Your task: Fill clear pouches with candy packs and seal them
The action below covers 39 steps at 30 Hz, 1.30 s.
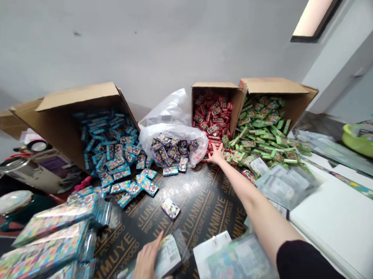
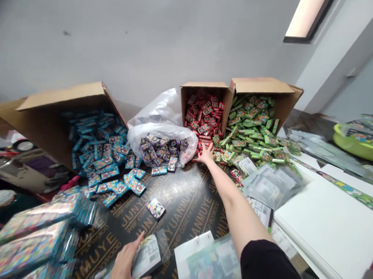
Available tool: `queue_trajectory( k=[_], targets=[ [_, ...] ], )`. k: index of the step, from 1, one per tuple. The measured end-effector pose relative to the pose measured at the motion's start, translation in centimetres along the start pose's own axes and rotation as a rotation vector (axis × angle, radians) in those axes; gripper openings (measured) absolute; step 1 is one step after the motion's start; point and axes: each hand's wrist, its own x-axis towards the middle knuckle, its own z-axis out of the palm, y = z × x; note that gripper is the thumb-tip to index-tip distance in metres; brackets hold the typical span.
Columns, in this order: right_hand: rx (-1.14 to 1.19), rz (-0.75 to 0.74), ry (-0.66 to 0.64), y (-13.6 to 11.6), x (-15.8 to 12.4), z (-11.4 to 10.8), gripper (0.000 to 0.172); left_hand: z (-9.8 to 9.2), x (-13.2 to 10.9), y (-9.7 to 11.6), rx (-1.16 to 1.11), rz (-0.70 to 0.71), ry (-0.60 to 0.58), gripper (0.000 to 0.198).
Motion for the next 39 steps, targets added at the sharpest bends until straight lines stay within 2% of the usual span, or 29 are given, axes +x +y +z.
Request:
queue_trajectory(
  k=[3,7,10,13,15,18,21,24,27,29,31,33,36,39],
  targets=[
    [0.015,-0.044,0.013,0.8,1.4,0.5,0.090,0.1,0.2,-0.3,0.015,0.037,-0.006,0.093],
    [0.023,-0.193,-0.001,2.6,-0.3,0.4,0.076,-0.3,0.3,-0.1,0.020,0.048,-0.011,0.087],
    [0.039,-0.336,-0.050,4.9,-3.7,-0.2,0.064,-0.5,0.2,0.2,0.013,0.018,-0.032,0.085],
    [0.050,-0.450,-0.090,7.3,-8.0,-0.9,0.062,-0.4,0.0,0.6,0.011,-0.005,-0.044,0.084],
    [0.041,-0.523,-0.059,8.5,-10.6,-1.4,0.062,-0.1,-0.2,0.9,0.023,0.004,-0.038,0.084],
    [0.001,-0.560,0.079,9.2,-13.6,-2.1,0.056,0.1,-0.5,1.4,0.055,0.019,-0.021,0.083],
    [0.014,-0.577,0.193,8.2,-15.9,-2.9,0.046,-0.3,-0.2,2.4,0.058,0.013,0.011,0.079],
    [0.111,-0.656,0.239,5.6,-18.7,-3.4,0.045,-1.3,0.7,4.6,-0.100,-0.013,0.084,0.064],
    [0.192,-0.752,0.233,2.1,-22.5,-2.9,0.048,-2.1,2.3,8.0,-0.528,-0.084,0.065,0.050],
    [0.201,-0.851,0.194,-0.1,-25.1,-2.2,0.048,-2.1,3.6,10.1,-0.921,-0.210,0.004,0.049],
    [0.184,-0.954,0.133,-1.6,-26.9,-1.4,0.049,-1.7,4.9,11.3,-1.225,-0.319,-0.020,0.051],
    [0.141,-0.990,0.086,-2.4,-27.6,-0.9,0.051,-1.4,5.9,11.4,-1.338,-0.401,0.025,0.051],
    [0.060,-0.884,0.032,-2.5,-26.8,-0.8,0.060,-1.6,6.6,10.0,-1.277,-0.481,0.099,0.043],
    [0.148,-0.823,-0.131,-2.3,-25.9,-1.7,0.086,-2.3,6.4,8.5,-1.238,-0.496,0.073,0.037]
  ],
)
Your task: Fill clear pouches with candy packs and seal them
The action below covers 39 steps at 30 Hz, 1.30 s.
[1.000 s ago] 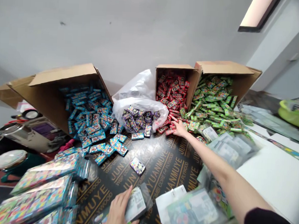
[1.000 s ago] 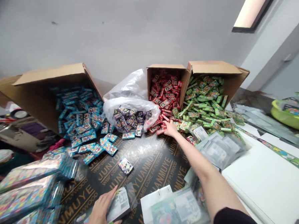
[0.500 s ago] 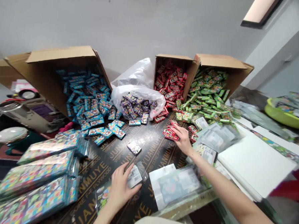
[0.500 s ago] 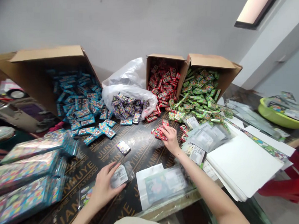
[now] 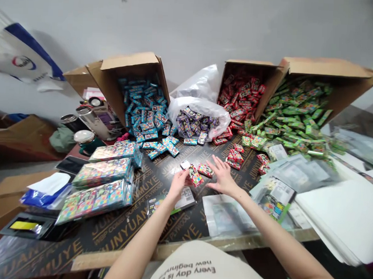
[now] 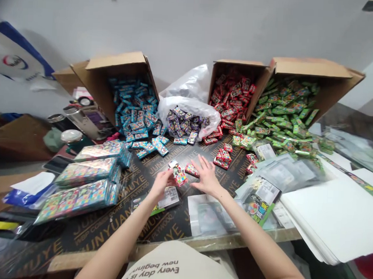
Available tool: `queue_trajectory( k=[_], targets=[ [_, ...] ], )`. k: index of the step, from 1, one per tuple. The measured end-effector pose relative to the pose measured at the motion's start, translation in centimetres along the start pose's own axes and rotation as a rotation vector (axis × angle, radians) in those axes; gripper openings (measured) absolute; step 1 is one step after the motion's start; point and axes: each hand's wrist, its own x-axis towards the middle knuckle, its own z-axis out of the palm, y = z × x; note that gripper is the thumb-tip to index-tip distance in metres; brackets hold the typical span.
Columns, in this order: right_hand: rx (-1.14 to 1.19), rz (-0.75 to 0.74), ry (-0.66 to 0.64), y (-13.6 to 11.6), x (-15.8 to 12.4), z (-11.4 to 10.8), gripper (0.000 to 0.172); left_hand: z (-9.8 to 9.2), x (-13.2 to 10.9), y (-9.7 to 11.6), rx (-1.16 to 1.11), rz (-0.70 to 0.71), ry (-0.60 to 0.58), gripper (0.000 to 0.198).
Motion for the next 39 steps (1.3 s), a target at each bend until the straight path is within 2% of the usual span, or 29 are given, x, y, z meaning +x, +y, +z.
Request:
queue_trajectory(
  k=[3,5,8,10,12,14,17,20,22,27,31,32,34,36,37,39],
  targets=[
    [0.335,-0.087,-0.126,-0.9,-0.1,-0.9,0.100,-0.7,-0.8,0.3,0.027,-0.056,-0.108,0.036],
    [0.500,-0.154,-0.172,-2.1,-0.3,-1.1,0.095,-0.8,-1.5,0.4,0.046,-0.092,-0.178,0.039],
    [0.553,-0.216,-0.150,-3.4,-0.6,-1.0,0.082,-1.4,-2.3,0.3,0.101,-0.113,-0.229,0.046],
    [0.494,-0.225,-0.094,-3.4,-0.8,-0.8,0.078,-2.4,-2.7,-0.1,0.319,0.012,-0.166,0.049],
    [0.396,-0.211,-0.037,-2.9,-1.0,-0.5,0.077,-3.7,-3.1,-0.7,0.694,0.247,-0.077,0.053],
    [0.294,-0.192,-0.003,-2.3,-1.3,0.0,0.077,-4.9,-3.6,-1.6,1.058,0.435,-0.056,0.072],
    [0.158,-0.167,-0.007,-1.6,-1.9,1.0,0.076,-5.9,-4.2,-2.9,1.345,0.484,-0.126,0.100],
    [0.100,-0.155,-0.039,-1.7,-2.3,1.6,0.073,-6.2,-4.5,-3.5,1.342,0.506,-0.133,0.102],
    [0.144,-0.177,-0.082,-1.8,-2.4,1.8,0.078,-6.5,-4.6,-3.4,1.267,0.540,-0.132,0.104],
    [0.284,-0.248,-0.244,-1.9,-2.1,1.9,0.090,-7.0,-4.7,-2.6,1.140,0.587,-0.244,0.101],
    [0.282,-0.116,-0.107,-2.6,-2.3,2.0,0.100,-6.9,-4.1,-2.8,1.155,0.580,-0.150,0.099],
    [0.287,-0.097,-0.088,-2.9,-2.4,2.1,0.095,-6.9,-3.9,-2.9,1.164,0.575,-0.126,0.099],
    [0.295,-0.122,-0.130,-2.9,-2.3,2.0,0.082,-6.7,-3.5,-3.1,1.185,0.577,-0.108,0.098],
    [0.243,-0.135,-0.138,-1.6,-1.7,1.4,0.070,-6.7,-3.3,-3.4,1.216,0.583,-0.109,0.097],
    [0.180,-0.094,-0.087,-0.3,-1.1,0.8,0.065,-6.7,-3.2,-3.5,1.237,0.579,-0.106,0.097],
    [-0.015,0.094,0.088,3.8,0.5,-1.0,0.055,-7.1,-3.2,-3.9,1.287,0.562,-0.100,0.096]
  ],
)
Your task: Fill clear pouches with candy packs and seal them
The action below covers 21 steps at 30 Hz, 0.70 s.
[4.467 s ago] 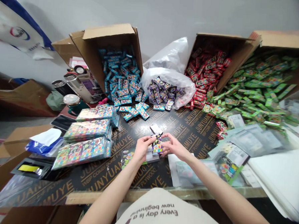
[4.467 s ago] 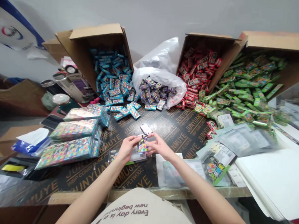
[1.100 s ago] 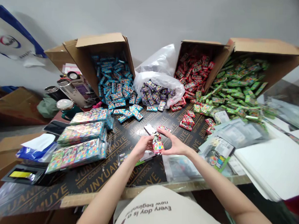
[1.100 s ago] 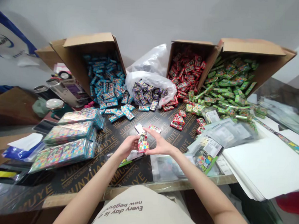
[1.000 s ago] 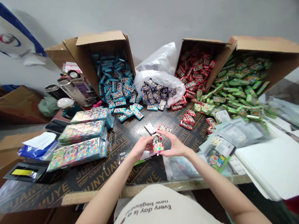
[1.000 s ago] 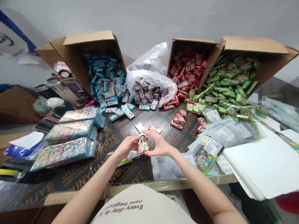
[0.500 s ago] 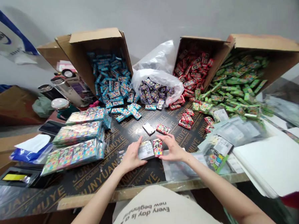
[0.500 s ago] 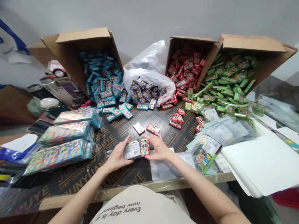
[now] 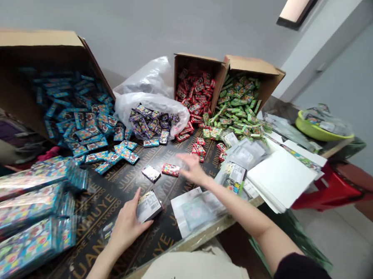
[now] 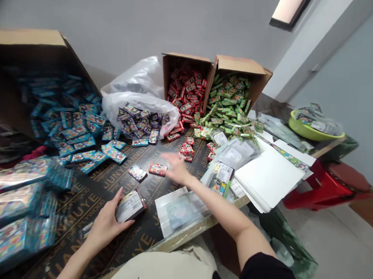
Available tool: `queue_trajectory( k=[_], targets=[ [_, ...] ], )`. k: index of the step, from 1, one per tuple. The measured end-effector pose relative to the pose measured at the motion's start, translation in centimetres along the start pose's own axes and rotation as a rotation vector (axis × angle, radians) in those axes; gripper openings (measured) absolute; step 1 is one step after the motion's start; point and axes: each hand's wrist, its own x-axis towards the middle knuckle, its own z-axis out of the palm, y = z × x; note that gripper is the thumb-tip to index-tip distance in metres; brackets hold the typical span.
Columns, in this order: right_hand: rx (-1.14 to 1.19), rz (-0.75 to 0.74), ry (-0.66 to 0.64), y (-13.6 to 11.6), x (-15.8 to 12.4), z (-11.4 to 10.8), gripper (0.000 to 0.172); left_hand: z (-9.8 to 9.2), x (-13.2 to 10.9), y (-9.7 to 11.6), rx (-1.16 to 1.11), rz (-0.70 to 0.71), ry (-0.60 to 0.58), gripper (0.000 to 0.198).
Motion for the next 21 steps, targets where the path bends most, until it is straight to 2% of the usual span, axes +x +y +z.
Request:
queue_trajectory(
  k=[2,3,4,6,9,11,14,18,21],
  targets=[
    [-0.272,0.241,0.075,5.0,2.7,-2.0,0.047,0.4,-0.5,-0.6,0.039,0.000,-0.031,0.094],
    [-0.419,0.362,0.043,7.5,4.0,-3.0,0.047,0.7,-0.8,-1.0,0.053,0.005,-0.040,0.093],
    [-0.550,0.445,-0.044,9.9,5.3,-4.0,0.050,1.0,-1.1,-1.3,0.063,0.012,-0.041,0.091],
    [-0.595,0.469,-0.092,13.9,7.3,-5.5,0.056,1.6,-1.7,-1.9,0.072,0.025,-0.021,0.085],
    [-0.589,0.407,-0.182,17.6,9.4,-6.4,0.065,2.3,-2.3,-2.4,0.081,0.040,0.024,0.077],
    [-0.578,0.368,-0.242,19.0,10.3,-6.1,0.069,2.6,-2.4,-2.7,0.099,0.047,0.044,0.075],
    [-0.557,0.350,-0.279,20.1,11.1,-5.2,0.066,2.7,-2.3,-3.2,0.133,0.070,0.073,0.073],
    [-0.513,0.349,-0.266,20.6,11.0,-4.8,0.049,2.8,-2.1,-3.6,0.145,0.101,0.079,0.071],
    [-0.471,0.367,-0.176,20.1,10.6,-5.7,0.032,3.0,-2.4,-3.7,0.129,0.082,0.061,0.070]
  ],
)
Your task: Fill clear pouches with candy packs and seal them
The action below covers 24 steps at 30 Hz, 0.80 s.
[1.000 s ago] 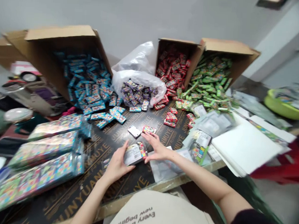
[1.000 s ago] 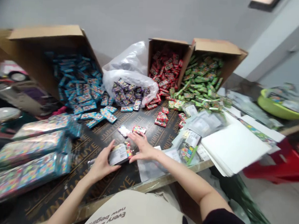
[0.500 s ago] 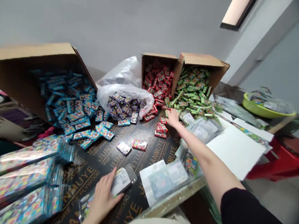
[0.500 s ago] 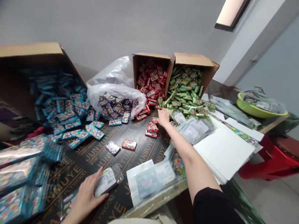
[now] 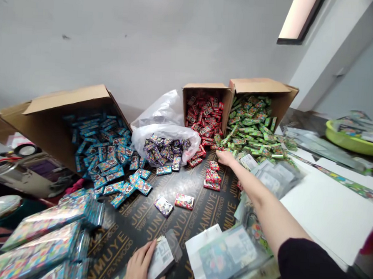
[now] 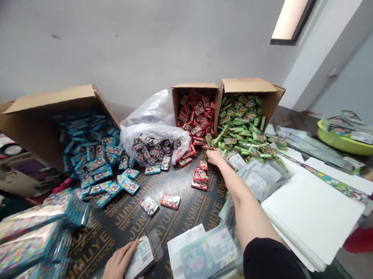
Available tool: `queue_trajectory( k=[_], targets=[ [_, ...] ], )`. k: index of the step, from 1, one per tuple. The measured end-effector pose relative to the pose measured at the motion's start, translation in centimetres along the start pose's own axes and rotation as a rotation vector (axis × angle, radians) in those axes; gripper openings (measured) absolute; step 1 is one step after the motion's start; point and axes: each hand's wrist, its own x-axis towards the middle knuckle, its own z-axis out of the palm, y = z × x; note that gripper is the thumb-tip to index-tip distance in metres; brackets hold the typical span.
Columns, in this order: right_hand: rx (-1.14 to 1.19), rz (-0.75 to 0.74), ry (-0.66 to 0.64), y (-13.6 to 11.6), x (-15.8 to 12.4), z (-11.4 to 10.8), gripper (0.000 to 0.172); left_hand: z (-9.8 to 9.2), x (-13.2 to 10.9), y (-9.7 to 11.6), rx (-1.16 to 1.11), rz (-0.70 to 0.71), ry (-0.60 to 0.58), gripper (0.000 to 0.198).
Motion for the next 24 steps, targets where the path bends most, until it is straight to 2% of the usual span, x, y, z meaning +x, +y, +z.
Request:
queue_trajectory(
  k=[2,5,7,9,11,13,15,17,19,22,24],
  targets=[
    [0.054,0.018,0.082,-0.2,-0.4,-1.2,0.030,0.0,-0.1,0.1,-0.017,-0.030,-0.019,0.070],
    [0.157,-0.005,0.170,-1.5,-1.2,-3.1,0.037,-1.0,0.5,0.7,-0.082,-0.049,-0.030,0.072],
    [0.226,-0.058,0.176,-3.2,-2.1,-3.8,0.040,-2.3,1.8,1.7,-0.164,-0.074,0.014,0.069],
    [0.281,-0.129,0.157,-5.2,-3.2,-4.1,0.039,-3.9,3.6,3.0,-0.278,-0.147,0.085,0.059],
    [0.312,-0.192,0.128,-7.3,-4.2,-3.8,0.037,-5.2,5.4,4.4,-0.376,-0.191,0.127,0.049],
    [0.318,-0.225,0.088,-9.0,-4.7,-3.1,0.038,-5.9,6.7,5.6,-0.438,-0.168,0.127,0.041],
    [0.301,-0.218,0.038,-10.4,-4.7,-2.1,0.051,-6.1,7.0,6.5,-0.471,-0.133,0.107,0.037],
    [0.275,-0.186,-0.009,-11.7,-4.5,-1.1,0.069,-6.0,6.5,6.9,-0.479,-0.111,0.082,0.034],
    [0.250,-0.136,-0.038,-12.9,-4.3,-0.1,0.077,-5.9,5.7,6.9,-0.467,-0.106,0.057,0.033],
    [0.233,-0.060,-0.040,-15.3,-4.8,0.8,0.074,-5.8,4.6,6.3,-0.438,-0.129,0.031,0.031],
    [0.247,-0.068,-0.031,-17.2,-6.0,1.0,0.070,-6.0,4.0,5.6,-0.408,-0.152,0.017,0.031]
  ],
)
